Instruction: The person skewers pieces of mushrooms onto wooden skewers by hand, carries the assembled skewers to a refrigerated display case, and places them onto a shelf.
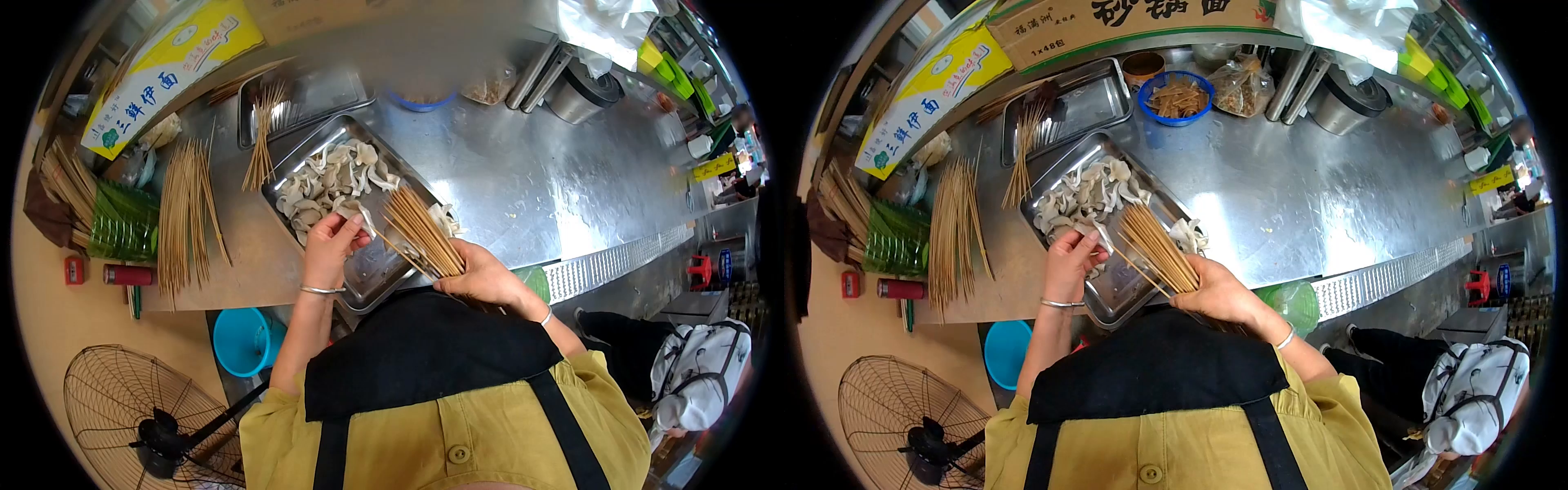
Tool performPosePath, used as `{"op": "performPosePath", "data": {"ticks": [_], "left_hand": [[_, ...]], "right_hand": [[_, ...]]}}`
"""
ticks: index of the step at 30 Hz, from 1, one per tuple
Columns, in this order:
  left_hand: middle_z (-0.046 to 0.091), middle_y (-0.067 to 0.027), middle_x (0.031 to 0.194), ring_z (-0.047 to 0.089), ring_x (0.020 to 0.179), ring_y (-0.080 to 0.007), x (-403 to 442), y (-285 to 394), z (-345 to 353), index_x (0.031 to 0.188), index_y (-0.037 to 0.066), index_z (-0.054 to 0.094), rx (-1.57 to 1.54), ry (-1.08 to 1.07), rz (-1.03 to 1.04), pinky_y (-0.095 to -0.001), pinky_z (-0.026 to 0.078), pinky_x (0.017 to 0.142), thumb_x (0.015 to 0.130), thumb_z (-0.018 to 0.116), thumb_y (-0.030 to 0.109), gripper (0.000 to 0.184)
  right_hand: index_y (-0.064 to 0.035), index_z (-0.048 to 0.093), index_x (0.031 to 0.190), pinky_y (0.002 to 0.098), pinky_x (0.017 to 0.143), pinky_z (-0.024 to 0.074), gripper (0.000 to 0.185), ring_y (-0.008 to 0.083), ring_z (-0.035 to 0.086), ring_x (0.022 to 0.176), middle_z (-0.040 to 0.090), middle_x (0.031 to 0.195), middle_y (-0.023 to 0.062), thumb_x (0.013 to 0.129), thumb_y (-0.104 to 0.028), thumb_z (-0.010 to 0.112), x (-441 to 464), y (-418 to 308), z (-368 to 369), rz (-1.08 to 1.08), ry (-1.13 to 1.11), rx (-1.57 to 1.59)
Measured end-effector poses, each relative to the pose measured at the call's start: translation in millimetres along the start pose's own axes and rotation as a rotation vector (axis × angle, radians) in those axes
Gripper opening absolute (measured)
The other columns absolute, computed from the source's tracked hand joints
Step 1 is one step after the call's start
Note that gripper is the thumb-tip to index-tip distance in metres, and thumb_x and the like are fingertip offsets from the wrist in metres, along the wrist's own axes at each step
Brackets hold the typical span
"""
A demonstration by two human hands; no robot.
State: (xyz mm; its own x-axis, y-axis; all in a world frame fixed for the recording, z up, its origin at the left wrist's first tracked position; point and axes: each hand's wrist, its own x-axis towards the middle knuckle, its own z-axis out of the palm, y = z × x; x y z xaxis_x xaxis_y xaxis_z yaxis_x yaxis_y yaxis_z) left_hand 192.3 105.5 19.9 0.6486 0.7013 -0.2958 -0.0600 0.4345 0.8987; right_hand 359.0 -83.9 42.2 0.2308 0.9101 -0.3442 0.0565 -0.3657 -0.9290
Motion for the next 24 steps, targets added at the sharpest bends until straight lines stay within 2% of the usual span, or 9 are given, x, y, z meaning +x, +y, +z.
{"op": "performPosePath", "data": {"ticks": [4,7,11,15,16,18,20,24], "left_hand": [[0.06,-0.001,0.076,0.056,0.067,-0.0078,-0.3,-4.7,2.4,0.092,0.003,0.061,0.023,-0.003,-0.014,-0.0204,0.049,0.061,0.085,0.062,0.016,0.014],[0.061,-0.001,0.079,0.056,0.068,-0.0068,-4.1,-9.0,14.0,0.094,0.002,0.061,0.125,0.016,0.056,-0.0199,0.049,0.061,0.085,0.061,0.013,0.014],[0.062,-0.0014,0.083,0.056,0.069,-0.0059,-8.1,-22.2,26.2,0.1,0.0,0.061,0.185,-0.065,0.087,-0.0196,0.049,0.062,0.086,0.059,0.009,0.016],[0.062,-0.0032,0.081,0.057,0.069,-0.0072,-10.5,-35.5,37.9,0.102,0.0,0.057,0.144,-0.014,0.067,-0.0199,0.049,0.06,0.086,0.059,0.008,0.018],[0.061,-0.0041,0.08,0.058,0.068,-0.0079,-10.2,-37.0,40.1,0.098,0.0,0.055,0.14,0.043,0.075,-0.0203,0.049,0.059,0.086,0.059,0.009,0.016],[0.06,-0.005,0.078,0.058,0.067,-0.0087,-6.5,-44.0,39.7,0.095,0.0,0.053,0.135,0.099,0.084,-0.0208,0.049,0.057,0.086,0.059,0.009,0.014],[0.058,-0.003,0.076,0.057,0.066,-0.0091,2.7,-59.7,34.2,0.089,0.006,0.05,0.078,0.078,0.004,-0.0208,0.049,0.055,0.086,0.06,0.015,0.014],[0.056,-0.0024,0.078,0.056,0.065,-0.0098,6.9,-68.1,30.7,0.089,0.008,0.05,0.064,0.071,-0.138,-0.0215,0.05,0.056,0.086,0.06,0.018,0.015]], "right_hand": [[0.0041,0.051,0.111,0.0264,0.075,0.0458,0.049,0.0131,0.054,0.081,0.061,0.089,0.0084,0.069,-0.009,0.072,1.9,4.3,-1.5,-0.007,-0.031,0.061],[0.0042,0.052,0.11,0.0267,0.075,0.0459,0.048,0.0133,0.055,0.081,0.06,0.089,0.0084,0.069,-0.009,0.072,2.1,1.4,-2.2,-0.005,-0.024,0.034],[0.0045,0.052,0.109,0.0272,0.074,0.0461,0.048,0.0137,0.055,0.08,0.06,0.088,0.0084,0.068,-0.009,0.072,6.1,3.0,-4.8,0.004,0.004,-0.006],[0.0041,0.052,0.106,0.0262,0.077,0.0438,0.044,0.0134,0.053,0.083,0.058,0.089,0.0065,0.069,-0.009,0.071,11.4,8.1,-8.4,0.083,-0.005,-0.006],[0.0041,0.052,0.106,0.0262,0.077,0.0438,0.044,0.0134,0.053,0.083,0.058,0.089,0.0065,0.069,-0.009,0.071,11.9,9.9,-7.7,0.083,-0.001,-0.003],[0.0037,0.052,0.102,0.0257,0.072,0.0447,0.038,0.0123,0.053,0.078,0.057,0.086,0.0056,0.07,-0.008,0.069,13.0,12.5,-6.2,0.093,0.022,0.041],[0.0034,0.052,0.101,0.0249,0.069,0.045,0.036,0.0115,0.054,0.076,0.056,0.084,0.0053,0.071,-0.007,0.067,10.9,10.8,-6.8,0.11,0.007,0.129],[0.0022,0.052,0.101,0.0228,0.062,0.0452,0.031,0.0096,0.054,0.069,0.056,0.081,0.0041,0.072,-0.002,0.062,9.8,13.4,-7.3,0.175,-0.075,0.391]]}}
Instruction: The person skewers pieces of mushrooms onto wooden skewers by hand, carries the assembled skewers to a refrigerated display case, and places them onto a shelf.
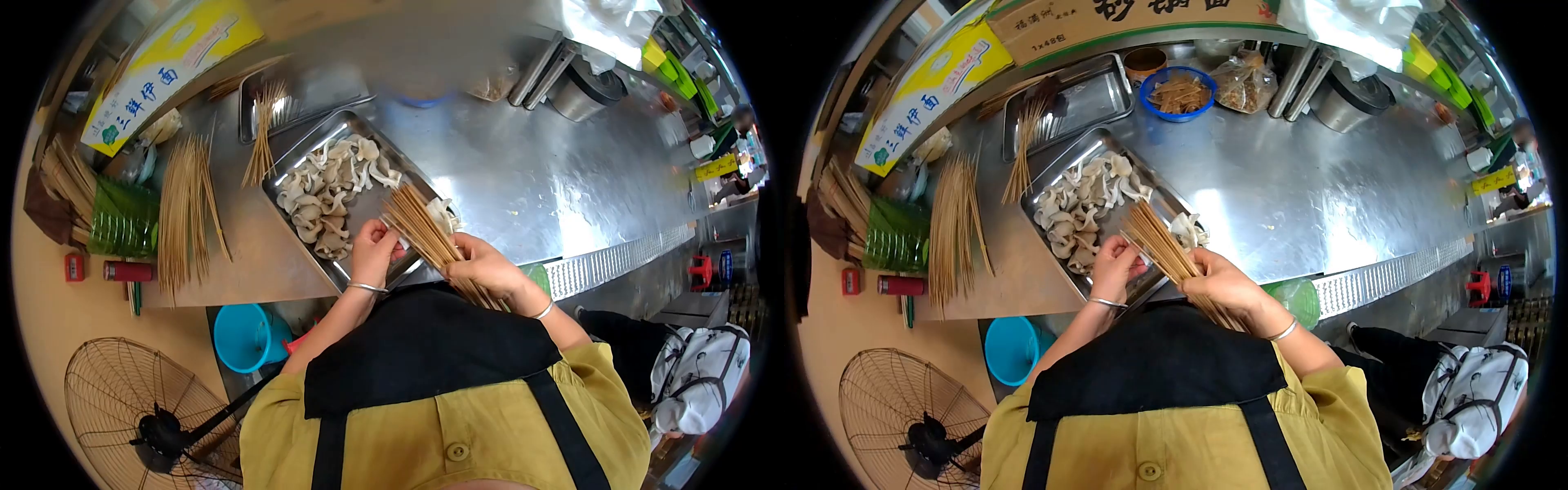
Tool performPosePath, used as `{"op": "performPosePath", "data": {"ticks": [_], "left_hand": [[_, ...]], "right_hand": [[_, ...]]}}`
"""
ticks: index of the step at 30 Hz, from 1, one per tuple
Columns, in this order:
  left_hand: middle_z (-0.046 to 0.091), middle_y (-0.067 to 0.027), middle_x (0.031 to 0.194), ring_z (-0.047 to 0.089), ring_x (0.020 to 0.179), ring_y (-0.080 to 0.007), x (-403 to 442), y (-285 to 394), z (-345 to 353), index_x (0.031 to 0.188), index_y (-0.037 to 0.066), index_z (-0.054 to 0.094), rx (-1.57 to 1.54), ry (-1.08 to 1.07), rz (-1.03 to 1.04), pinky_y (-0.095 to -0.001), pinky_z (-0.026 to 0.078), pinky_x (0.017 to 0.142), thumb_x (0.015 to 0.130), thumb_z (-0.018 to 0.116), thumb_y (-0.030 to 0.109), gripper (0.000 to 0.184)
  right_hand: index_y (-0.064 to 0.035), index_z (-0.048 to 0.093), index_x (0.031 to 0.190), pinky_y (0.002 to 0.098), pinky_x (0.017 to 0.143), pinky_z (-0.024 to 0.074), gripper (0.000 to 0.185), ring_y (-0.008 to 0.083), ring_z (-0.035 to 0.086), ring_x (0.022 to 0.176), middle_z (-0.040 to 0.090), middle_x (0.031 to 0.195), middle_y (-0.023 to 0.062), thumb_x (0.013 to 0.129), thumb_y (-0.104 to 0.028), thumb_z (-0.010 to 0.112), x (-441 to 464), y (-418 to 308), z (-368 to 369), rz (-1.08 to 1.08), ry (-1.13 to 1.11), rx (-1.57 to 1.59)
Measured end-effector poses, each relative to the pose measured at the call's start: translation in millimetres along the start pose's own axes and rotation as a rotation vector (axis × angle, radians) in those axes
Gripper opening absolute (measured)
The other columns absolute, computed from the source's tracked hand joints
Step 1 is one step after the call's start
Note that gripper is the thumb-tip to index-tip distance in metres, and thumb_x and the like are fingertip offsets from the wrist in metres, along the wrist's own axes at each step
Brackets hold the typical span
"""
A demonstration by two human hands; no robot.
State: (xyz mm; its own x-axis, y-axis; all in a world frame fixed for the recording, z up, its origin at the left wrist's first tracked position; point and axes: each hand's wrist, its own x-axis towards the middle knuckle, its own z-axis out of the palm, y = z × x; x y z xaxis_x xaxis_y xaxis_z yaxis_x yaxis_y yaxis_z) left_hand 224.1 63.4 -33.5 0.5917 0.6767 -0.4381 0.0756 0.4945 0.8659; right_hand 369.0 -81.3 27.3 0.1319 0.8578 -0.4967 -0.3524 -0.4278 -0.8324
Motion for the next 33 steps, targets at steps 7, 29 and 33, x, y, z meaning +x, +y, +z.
{"op": "performPosePath", "data": {"ticks": [7,29,33], "left_hand": [[0.058,-0.0052,0.08,0.055,0.059,-0.0109,8.7,20.8,-76.6,0.099,0.004,0.053,0.116,0.2,0.093,-0.0222,0.049,0.054,0.089,0.056,0.024,0.022],[0.066,-0.0108,0.078,0.063,0.074,-0.026,62.1,6.4,-103.9,0.078,0.006,0.066,1.035,0.585,0.0,-0.0368,0.048,0.065,0.071,0.068,0.029,0.024],[0.058,-0.0013,0.069,0.055,0.066,-0.0102,28.6,24.0,-103.0,0.071,0.006,0.058,0.261,0.333,-0.089,-0.023,0.046,0.059,0.077,0.067,0.01,0.011]], "right_hand": [[-0.0001,0.052,0.097,0.0219,0.057,0.0446,0.026,0.0098,0.055,0.063,0.057,0.075,0.0032,0.073,-0.004,0.061,0.0,-2.9,2.8,-0.001,0.034,0.058],[0.0024,0.052,0.103,0.0222,0.068,0.0423,0.035,0.0085,0.051,0.077,0.055,0.085,0.0018,0.072,-0.005,0.065,-0.1,-7.3,4.9,-0.085,-0.002,-0.131],[0.0028,0.052,0.104,0.0226,0.069,0.0421,0.036,0.0082,0.05,0.077,0.055,0.084,0.0017,0.072,-0.006,0.067,4.3,-3.7,3.8,-0.107,-0.014,-0.211]]}}
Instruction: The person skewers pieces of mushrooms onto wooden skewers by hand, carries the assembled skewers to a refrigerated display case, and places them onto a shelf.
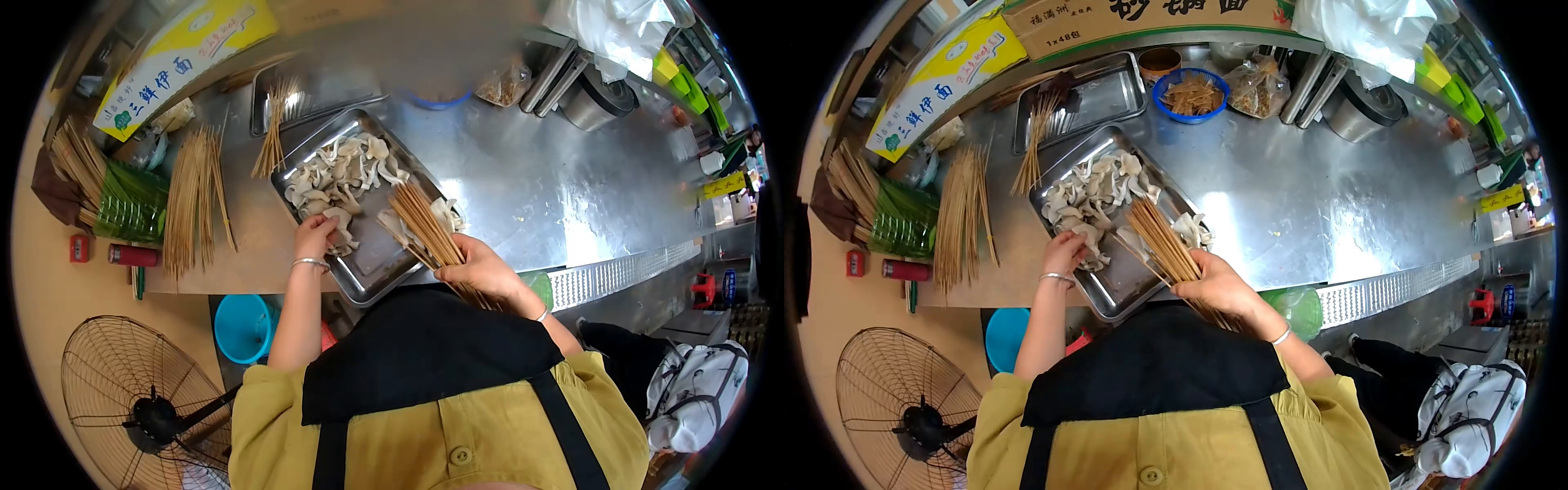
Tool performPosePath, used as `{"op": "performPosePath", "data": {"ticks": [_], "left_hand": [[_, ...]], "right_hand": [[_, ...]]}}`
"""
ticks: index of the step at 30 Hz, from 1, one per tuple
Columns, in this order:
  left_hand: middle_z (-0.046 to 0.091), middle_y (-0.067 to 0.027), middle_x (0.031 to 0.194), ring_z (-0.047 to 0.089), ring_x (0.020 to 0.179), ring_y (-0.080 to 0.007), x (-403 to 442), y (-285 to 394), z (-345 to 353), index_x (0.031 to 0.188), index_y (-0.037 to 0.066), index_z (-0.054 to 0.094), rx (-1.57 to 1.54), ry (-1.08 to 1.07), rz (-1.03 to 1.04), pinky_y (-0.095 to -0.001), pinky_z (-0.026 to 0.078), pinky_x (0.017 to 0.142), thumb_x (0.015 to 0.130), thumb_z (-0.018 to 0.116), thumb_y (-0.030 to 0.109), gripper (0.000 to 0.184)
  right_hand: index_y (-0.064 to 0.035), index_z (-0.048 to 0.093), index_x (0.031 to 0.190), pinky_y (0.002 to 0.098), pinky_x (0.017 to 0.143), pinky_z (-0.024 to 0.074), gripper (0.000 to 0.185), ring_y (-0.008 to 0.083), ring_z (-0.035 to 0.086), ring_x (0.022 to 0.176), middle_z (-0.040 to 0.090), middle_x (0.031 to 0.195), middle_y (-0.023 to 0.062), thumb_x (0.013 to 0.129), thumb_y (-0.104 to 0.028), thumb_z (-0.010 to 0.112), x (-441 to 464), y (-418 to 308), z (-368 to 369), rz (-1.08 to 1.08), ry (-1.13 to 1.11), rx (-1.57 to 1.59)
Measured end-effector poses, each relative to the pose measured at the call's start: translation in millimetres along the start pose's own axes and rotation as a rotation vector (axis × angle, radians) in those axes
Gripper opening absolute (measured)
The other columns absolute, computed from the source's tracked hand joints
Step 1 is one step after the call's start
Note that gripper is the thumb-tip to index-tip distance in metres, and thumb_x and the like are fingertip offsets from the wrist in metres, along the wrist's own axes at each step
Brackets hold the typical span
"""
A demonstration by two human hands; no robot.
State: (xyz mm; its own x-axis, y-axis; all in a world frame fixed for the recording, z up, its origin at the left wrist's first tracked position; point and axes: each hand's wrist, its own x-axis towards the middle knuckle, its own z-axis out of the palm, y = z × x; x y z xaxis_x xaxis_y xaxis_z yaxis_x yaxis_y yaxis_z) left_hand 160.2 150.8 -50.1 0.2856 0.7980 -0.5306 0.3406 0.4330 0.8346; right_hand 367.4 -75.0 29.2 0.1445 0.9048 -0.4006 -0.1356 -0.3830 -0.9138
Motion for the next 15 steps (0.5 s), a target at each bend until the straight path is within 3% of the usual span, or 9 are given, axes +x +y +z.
{"op": "performPosePath", "data": {"ticks": [2,3,6,7,11,15], "left_hand": [[0.059,-0.003,0.08,0.057,0.072,-0.0116,-23.4,12.7,2.4,0.081,0.006,0.056,-0.48,-0.142,-0.016,-0.0226,0.049,0.061,0.082,0.064,0.012,0.01],[0.06,-0.0044,0.089,0.058,0.079,-0.0136,-29.7,16.4,2.8,0.095,0.005,0.052,-0.543,-0.19,-0.012,-0.0248,0.052,0.065,0.083,0.062,0.01,0.016],[0.061,-0.0063,0.092,0.06,0.08,-0.0149,-47.6,28.4,16.2,0.103,0.004,0.049,-0.589,-0.192,0.037,-0.0261,0.053,0.067,0.083,0.062,0.009,0.024],[0.062,-0.0069,0.091,0.061,0.078,-0.0144,-50.4,31.4,18.7,0.113,0.005,0.045,-0.589,-0.216,0.068,-0.0267,0.054,0.066,0.083,0.062,0.009,0.035],[0.061,-0.0045,0.091,0.06,0.078,-0.0123,-61.1,39.9,24.4,0.118,0.006,0.047,-0.469,-0.208,0.183,-0.026,0.053,0.069,0.085,0.06,0.009,0.035],[0.064,-0.0043,0.085,0.06,0.074,-0.0101,-63.4,43.2,27.5,0.117,0.006,0.052,-0.426,-0.232,0.285,-0.0216,0.051,0.063,0.083,0.063,0.01,0.036]], "right_hand": [[0.0031,0.052,0.104,0.0229,0.07,0.0421,0.037,0.0085,0.05,0.078,0.055,0.084,0.0018,0.072,-0.007,0.068,1.9,-1.6,1.8,0.008,-0.017,-0.04],[0.0033,0.052,0.105,0.0233,0.07,0.0422,0.038,0.0088,0.05,0.078,0.055,0.084,0.0019,0.072,-0.007,0.069,2.1,-2.2,2.9,0.018,-0.03,-0.081],[0.0036,0.052,0.105,0.0239,0.072,0.0424,0.039,0.0096,0.05,0.08,0.055,0.085,0.0023,0.071,-0.008,0.07,2.4,-4.9,4.3,0.012,-0.039,-0.131],[0.0036,0.052,0.105,0.0239,0.072,0.0424,0.039,0.0096,0.05,0.08,0.055,0.085,0.0023,0.071,-0.008,0.07,2.5,-5.8,4.7,0.011,-0.035,-0.133],[0.0038,0.052,0.105,0.0242,0.074,0.043,0.04,0.0101,0.051,0.081,0.056,0.087,0.0029,0.072,-0.007,0.07,0.5,-5.3,5.8,-0.008,-0.017,-0.181],[0.004,0.052,0.107,0.0243,0.075,0.0436,0.041,0.0103,0.052,0.082,0.057,0.089,0.0034,0.072,-0.006,0.07,-1.0,-7.0,6.8,-0.006,-0.012,-0.168]]}}
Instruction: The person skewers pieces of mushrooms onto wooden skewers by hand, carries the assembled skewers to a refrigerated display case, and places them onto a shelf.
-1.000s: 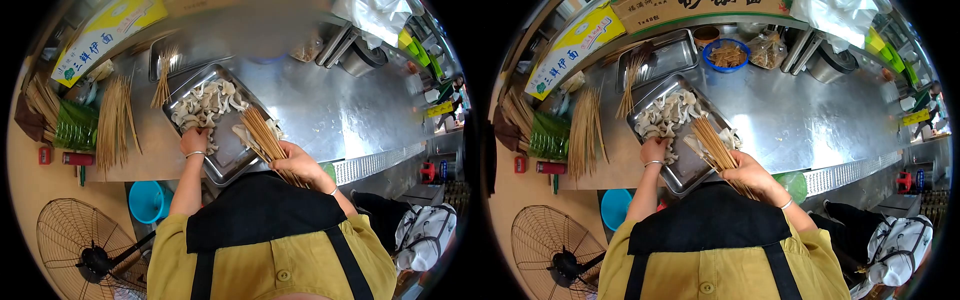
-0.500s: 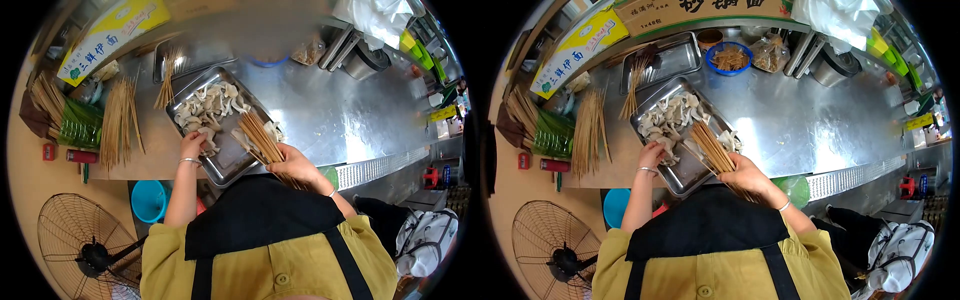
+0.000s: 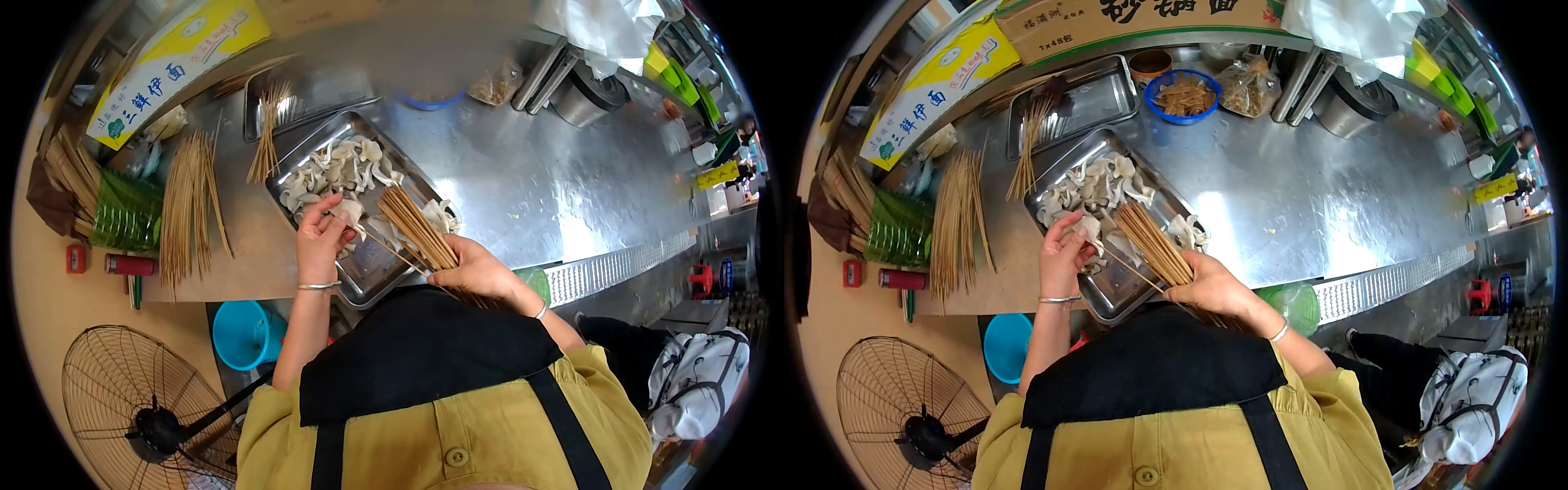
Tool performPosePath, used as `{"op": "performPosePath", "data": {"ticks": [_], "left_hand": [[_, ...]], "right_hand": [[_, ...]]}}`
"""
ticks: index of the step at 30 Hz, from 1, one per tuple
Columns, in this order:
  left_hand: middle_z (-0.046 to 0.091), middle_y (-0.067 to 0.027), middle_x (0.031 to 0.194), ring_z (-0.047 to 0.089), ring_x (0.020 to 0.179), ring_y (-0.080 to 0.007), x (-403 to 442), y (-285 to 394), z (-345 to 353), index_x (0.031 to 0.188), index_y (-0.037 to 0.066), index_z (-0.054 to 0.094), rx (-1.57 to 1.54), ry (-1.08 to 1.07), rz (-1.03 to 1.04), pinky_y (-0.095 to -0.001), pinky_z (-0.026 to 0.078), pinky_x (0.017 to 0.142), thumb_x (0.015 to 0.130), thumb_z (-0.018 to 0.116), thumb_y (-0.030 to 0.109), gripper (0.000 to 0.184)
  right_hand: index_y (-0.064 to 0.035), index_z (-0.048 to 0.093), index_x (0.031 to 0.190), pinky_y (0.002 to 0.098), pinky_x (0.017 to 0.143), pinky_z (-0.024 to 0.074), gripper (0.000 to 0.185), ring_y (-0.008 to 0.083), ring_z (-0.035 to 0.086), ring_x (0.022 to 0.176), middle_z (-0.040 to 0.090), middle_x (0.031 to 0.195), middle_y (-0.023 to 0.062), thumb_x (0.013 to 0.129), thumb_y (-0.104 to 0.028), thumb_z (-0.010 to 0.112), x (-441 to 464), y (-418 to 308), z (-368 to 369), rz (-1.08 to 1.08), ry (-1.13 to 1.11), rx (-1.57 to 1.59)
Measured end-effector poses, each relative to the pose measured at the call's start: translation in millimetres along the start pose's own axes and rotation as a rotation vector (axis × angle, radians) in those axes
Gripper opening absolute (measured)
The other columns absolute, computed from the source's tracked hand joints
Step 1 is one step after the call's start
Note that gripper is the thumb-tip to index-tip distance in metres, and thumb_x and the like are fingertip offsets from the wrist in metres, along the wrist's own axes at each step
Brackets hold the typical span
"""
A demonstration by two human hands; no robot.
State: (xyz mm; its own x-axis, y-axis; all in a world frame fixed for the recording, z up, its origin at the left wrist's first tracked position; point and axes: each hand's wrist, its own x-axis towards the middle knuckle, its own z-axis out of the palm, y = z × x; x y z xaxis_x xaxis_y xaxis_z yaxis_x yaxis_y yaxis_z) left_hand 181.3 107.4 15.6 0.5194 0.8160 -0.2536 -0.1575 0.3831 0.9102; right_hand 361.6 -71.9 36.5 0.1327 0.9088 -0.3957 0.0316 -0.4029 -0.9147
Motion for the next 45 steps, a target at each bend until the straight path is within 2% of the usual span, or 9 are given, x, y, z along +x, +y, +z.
{"op": "performPosePath", "data": {"ticks": [11,16,18,23,39,40,41,43,45], "left_hand": [[0.063,-0.004,0.085,0.058,0.073,-0.0076,-10.7,7.8,6.3,0.113,0.002,0.056,0.188,-0.015,0.189,-0.0204,0.049,0.063,0.084,0.062,0.008,0.031],[0.065,-0.0058,0.092,0.06,0.077,-0.0098,-12.4,2.1,6.5,0.111,0.003,0.057,0.088,0.026,0.032,-0.0211,0.051,0.064,0.083,0.064,0.009,0.03],[0.065,-0.0062,0.091,0.06,0.076,-0.0095,-13.8,0.8,9.1,0.111,0.003,0.057,0.048,0.024,-0.016,-0.0208,0.05,0.063,0.083,0.064,0.009,0.029],[0.065,-0.0066,0.092,0.06,0.076,-0.0091,-15.1,-8.2,15.4,0.11,0.003,0.057,-0.07,0.028,-0.117,-0.0202,0.049,0.062,0.083,0.064,0.01,0.028],[0.064,-0.009,0.083,0.061,0.072,-0.0107,15.0,-22.5,32.0,0.111,0.003,0.054,0.167,0.027,-0.241,-0.0201,0.051,0.061,0.086,0.06,0.013,0.028],[0.064,-0.009,0.078,0.061,0.07,-0.012,31.2,-30.5,12.5,0.11,0.003,0.054,0.287,0.06,-0.076,-0.0217,0.05,0.059,0.088,0.057,0.015,0.025],[0.064,-0.0089,0.085,0.062,0.077,-0.0187,46.9,-45.8,-10.4,0.107,0.005,0.056,0.574,0.074,0.138,-0.0286,0.049,0.066,0.085,0.055,0.009,0.023],[0.06,-0.0068,0.087,0.058,0.08,-0.0239,66.7,-55.3,-30.6,0.099,0.006,0.06,1.36,-0.03,0.729,-0.0328,0.047,0.069,0.076,0.057,0.006,0.023],[0.059,-0.0068,0.09,0.055,0.084,-0.0264,74.3,-60.1,-28.5,0.093,0.006,0.061,1.448,-0.121,0.787,-0.0349,0.045,0.073,0.071,0.057,0.004,0.023]], "right_hand": [[0.0042,0.052,0.108,0.0246,0.077,0.0434,0.043,0.0104,0.051,0.085,0.057,0.09,0.0035,0.071,-0.006,0.071,-2.3,-8.8,2.8,0.008,-0.002,0.007],[0.0043,0.052,0.108,0.0245,0.077,0.0434,0.043,0.0108,0.052,0.085,0.057,0.09,0.0038,0.071,-0.007,0.071,0.5,-1.4,3.2,0.006,-0.006,0.023],[0.0045,0.053,0.107,0.0271,0.077,0.0452,0.045,0.0151,0.056,0.084,0.062,0.09,0.0097,0.069,-0.01,0.073,1.6,3.2,1.8,-0.014,0.01,-0.018],[0.0044,0.053,0.107,0.0262,0.076,0.0446,0.044,0.0133,0.054,0.084,0.06,0.09,0.0071,0.07,-0.008,0.072,0.3,1.8,1.7,-0.003,0.016,0.0],[0.0047,0.053,0.107,0.0262,0.072,0.0451,0.042,0.013,0.054,0.079,0.058,0.087,0.0064,0.07,-0.008,0.069,1.4,0.4,-14.4,0.136,0.131,-0.019],[0.0047,0.053,0.107,0.0262,0.072,0.0451,0.042,0.013,0.054,0.079,0.058,0.087,0.0064,0.07,-0.008,0.069,-0.1,3.5,-16.1,0.138,0.134,-0.018],[0.005,0.051,0.109,0.0258,0.071,0.0454,0.043,0.0129,0.054,0.078,0.057,0.088,0.0065,0.07,-0.007,0.068,-1.3,8.8,-17.9,0.091,0.131,0.055],[0.0053,0.05,0.111,0.0255,0.07,0.0458,0.044,0.0127,0.054,0.077,0.057,0.089,0.0066,0.071,-0.006,0.066,-2.3,10.4,-22.3,0.036,0.127,0.127],[0.0057,0.048,0.113,0.025,0.069,0.0464,0.044,0.0122,0.055,0.077,0.056,0.091,0.0065,0.072,-0.003,0.062,-6.4,6.6,-25.6,0.071,0.046,0.333]]}}
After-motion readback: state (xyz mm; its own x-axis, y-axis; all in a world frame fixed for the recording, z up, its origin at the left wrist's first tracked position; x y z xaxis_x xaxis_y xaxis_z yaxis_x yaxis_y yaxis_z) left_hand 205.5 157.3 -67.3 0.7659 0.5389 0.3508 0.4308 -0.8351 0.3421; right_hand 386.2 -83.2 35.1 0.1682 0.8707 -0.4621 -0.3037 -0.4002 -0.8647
